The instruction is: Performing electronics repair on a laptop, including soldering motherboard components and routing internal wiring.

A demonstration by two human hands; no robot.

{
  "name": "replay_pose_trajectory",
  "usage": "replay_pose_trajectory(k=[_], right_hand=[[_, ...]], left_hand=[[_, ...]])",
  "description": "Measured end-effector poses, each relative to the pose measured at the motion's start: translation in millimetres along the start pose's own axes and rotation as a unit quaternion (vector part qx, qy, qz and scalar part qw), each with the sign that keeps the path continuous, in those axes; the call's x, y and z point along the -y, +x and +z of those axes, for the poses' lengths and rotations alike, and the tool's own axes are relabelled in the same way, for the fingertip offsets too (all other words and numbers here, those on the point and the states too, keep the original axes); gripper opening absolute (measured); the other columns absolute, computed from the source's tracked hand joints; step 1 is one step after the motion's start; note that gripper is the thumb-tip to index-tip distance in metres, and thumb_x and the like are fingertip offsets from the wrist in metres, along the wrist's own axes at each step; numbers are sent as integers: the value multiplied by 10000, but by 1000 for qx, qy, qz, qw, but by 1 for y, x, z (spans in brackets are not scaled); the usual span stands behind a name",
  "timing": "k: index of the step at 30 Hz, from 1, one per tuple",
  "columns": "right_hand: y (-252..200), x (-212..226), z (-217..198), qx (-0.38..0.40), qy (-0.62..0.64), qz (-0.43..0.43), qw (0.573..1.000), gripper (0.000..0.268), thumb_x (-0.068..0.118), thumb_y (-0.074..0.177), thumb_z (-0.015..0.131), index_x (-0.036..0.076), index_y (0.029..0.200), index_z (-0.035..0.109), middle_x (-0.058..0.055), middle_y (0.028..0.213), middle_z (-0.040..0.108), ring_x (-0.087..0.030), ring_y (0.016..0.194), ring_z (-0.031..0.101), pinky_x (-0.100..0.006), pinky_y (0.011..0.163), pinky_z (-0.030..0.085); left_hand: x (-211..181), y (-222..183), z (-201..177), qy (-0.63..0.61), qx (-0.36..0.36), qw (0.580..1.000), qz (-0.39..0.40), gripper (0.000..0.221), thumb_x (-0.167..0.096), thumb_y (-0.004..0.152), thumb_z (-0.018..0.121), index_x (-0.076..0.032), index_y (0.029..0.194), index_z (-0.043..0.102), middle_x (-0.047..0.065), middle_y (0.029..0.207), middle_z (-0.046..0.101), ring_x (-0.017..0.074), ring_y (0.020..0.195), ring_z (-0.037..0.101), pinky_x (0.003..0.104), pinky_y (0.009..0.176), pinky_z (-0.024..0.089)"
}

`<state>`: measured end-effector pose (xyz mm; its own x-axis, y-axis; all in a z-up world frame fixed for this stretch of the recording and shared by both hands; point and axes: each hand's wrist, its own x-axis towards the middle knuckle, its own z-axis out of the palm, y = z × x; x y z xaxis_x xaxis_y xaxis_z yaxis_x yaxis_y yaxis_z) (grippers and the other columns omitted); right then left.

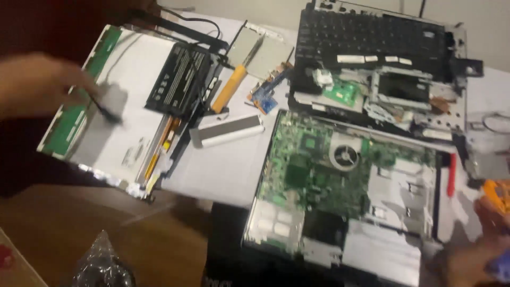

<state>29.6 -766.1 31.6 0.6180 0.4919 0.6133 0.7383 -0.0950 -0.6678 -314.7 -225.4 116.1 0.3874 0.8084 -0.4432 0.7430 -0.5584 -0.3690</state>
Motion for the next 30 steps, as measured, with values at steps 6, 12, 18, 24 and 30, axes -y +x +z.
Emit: replay_pose_trajectory(k=[6,12,18,24,30], right_hand=[[84,-443,-141,415,18,244,876,299,95,998,526,-24,1194,717,-134,1246,706,-208,1100,639,-258,1117,411],[135,-124,-19,161,206,-73,962,401,427,1178,464,71,1163,647,-67,922,704,-122,707,692,-198,589,575],[191,-154,15,330,373,98,862,478,540,1070,574,88,1126,720,-25,811,672,-111,537,565,-175,476,450],[190,-180,64,277,451,219,819,438,467,1020,607,32,1005,654,-107,902,673,-129,618,638,-267,438,530],[182,-206,29,212,48,-265,940,284,-357,930,643,-134,1106,646,-254,1095,658,-296,795,654,-366,696,530]], left_hand=[[-88,-92,29,-92,-393,898,174,206,-266,1078,757,-211,1274,787,49,1200,800,281,1007,757,420,798,590],[-244,-160,1,-464,-382,730,326,276,30,995,690,47,1270,680,200,1231,741,310,1148,717,419,1059,571],[-310,-106,32,-435,-521,698,229,133,5,1137,601,79,1192,696,185,1142,729,342,1042,641,419,910,487],[-321,-105,34,-385,-574,698,190,91,38,1123,623,77,1135,705,187,1110,723,348,1020,642,428,944,457],[-240,-98,8,-357,-608,693,151,153,192,1052,647,56,1117,678,194,1146,706,352,1056,608,448,1011,422]])
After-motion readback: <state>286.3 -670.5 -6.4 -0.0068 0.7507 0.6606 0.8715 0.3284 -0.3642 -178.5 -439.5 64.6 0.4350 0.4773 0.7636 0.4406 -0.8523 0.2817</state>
